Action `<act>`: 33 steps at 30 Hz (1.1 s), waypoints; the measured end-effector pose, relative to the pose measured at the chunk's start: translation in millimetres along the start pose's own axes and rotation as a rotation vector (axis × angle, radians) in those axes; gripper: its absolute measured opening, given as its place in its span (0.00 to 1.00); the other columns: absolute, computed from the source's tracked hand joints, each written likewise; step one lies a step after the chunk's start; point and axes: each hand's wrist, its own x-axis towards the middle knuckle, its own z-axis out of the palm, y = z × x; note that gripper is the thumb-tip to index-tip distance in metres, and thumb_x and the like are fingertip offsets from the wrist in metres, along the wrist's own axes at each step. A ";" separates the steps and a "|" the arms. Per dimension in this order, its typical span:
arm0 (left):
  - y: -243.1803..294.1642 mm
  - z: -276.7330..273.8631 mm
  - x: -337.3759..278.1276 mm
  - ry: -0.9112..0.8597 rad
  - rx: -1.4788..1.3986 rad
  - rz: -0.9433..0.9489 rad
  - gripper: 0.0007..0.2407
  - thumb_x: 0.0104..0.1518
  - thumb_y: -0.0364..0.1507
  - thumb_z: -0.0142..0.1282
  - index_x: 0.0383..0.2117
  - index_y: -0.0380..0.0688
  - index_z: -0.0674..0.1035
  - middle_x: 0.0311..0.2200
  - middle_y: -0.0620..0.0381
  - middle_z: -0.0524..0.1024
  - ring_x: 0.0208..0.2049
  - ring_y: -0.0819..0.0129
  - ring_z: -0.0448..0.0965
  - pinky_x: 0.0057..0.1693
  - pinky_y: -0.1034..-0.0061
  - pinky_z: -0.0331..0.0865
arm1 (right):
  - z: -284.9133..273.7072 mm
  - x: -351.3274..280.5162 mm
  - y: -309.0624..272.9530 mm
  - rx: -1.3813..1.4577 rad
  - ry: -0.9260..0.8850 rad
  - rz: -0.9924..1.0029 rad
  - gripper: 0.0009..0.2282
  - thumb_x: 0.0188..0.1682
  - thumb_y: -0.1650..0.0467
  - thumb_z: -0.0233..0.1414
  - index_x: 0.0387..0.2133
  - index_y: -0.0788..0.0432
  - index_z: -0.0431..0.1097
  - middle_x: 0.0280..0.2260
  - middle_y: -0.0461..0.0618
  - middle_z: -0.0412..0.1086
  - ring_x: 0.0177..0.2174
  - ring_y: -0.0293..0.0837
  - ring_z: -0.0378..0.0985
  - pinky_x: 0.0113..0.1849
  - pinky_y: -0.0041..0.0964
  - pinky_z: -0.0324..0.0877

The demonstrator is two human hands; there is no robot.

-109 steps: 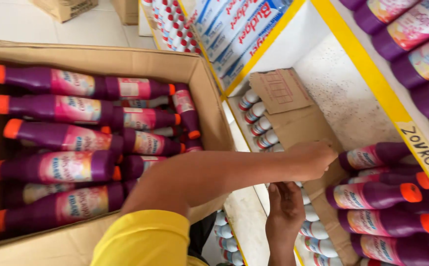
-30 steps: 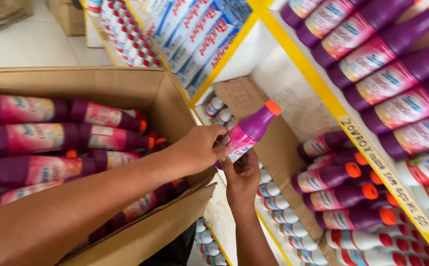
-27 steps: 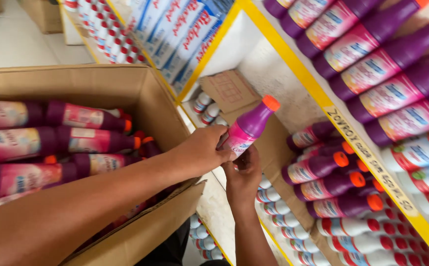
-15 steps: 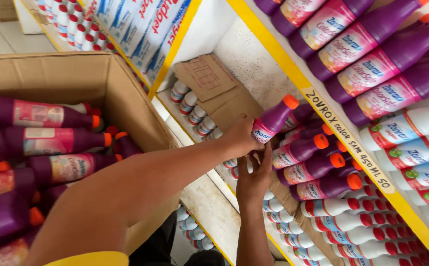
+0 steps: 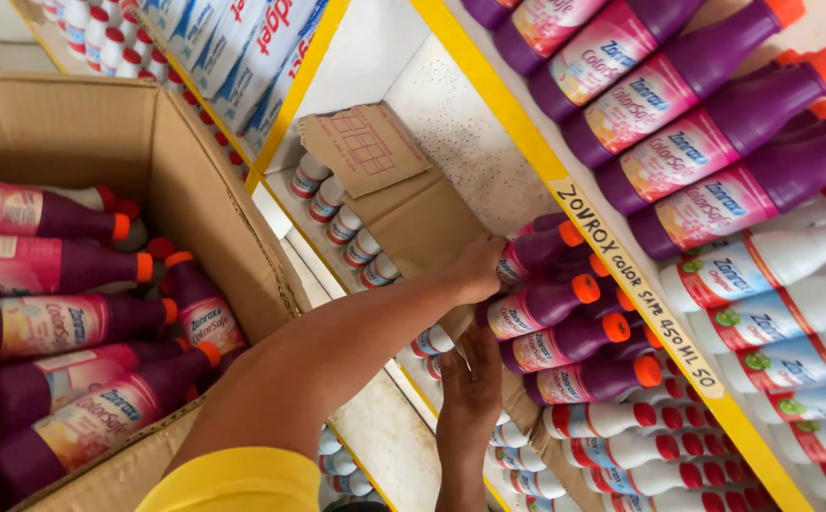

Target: The person is taking bottles of cleaning liquid from a cardboard box and placing them onto grocery store shelves.

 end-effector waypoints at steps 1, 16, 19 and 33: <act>-6.9 6.1 6.1 0.012 -0.006 -0.008 0.22 0.45 0.27 0.67 0.48 0.37 0.75 0.52 0.35 0.71 0.55 0.38 0.71 0.60 0.58 0.67 | -0.3 -1.1 0.2 -0.006 -0.014 0.002 0.29 0.48 0.78 0.54 0.65 0.65 0.53 0.61 0.56 0.63 0.57 0.47 0.68 0.54 0.38 0.67; -7.7 12.7 18.4 -0.054 -0.026 -0.057 0.31 0.43 0.23 0.67 0.58 0.37 0.69 0.54 0.37 0.74 0.59 0.42 0.72 0.60 0.60 0.70 | 8.9 -7.4 5.9 0.030 -0.039 0.048 0.23 0.51 0.78 0.52 0.62 0.67 0.59 0.59 0.56 0.66 0.57 0.46 0.70 0.54 0.38 0.67; 5.9 -0.1 14.3 -0.081 -0.035 -0.078 0.41 0.36 0.25 0.73 0.62 0.38 0.62 0.58 0.38 0.69 0.60 0.44 0.69 0.61 0.63 0.68 | 11.1 -7.2 3.1 0.035 -0.031 0.029 0.23 0.51 0.79 0.51 0.62 0.67 0.58 0.59 0.57 0.66 0.57 0.46 0.69 0.54 0.38 0.68; 43.3 -192.7 -124.1 -0.095 0.219 0.140 0.03 0.48 0.24 0.59 0.27 0.39 0.80 0.39 0.42 0.77 0.43 0.44 0.79 0.46 0.56 0.72 | 81.9 -1.9 -25.9 0.104 -0.315 -0.101 0.12 0.57 0.80 0.52 0.53 0.68 0.68 0.45 0.53 0.74 0.43 0.37 0.76 0.44 0.31 0.71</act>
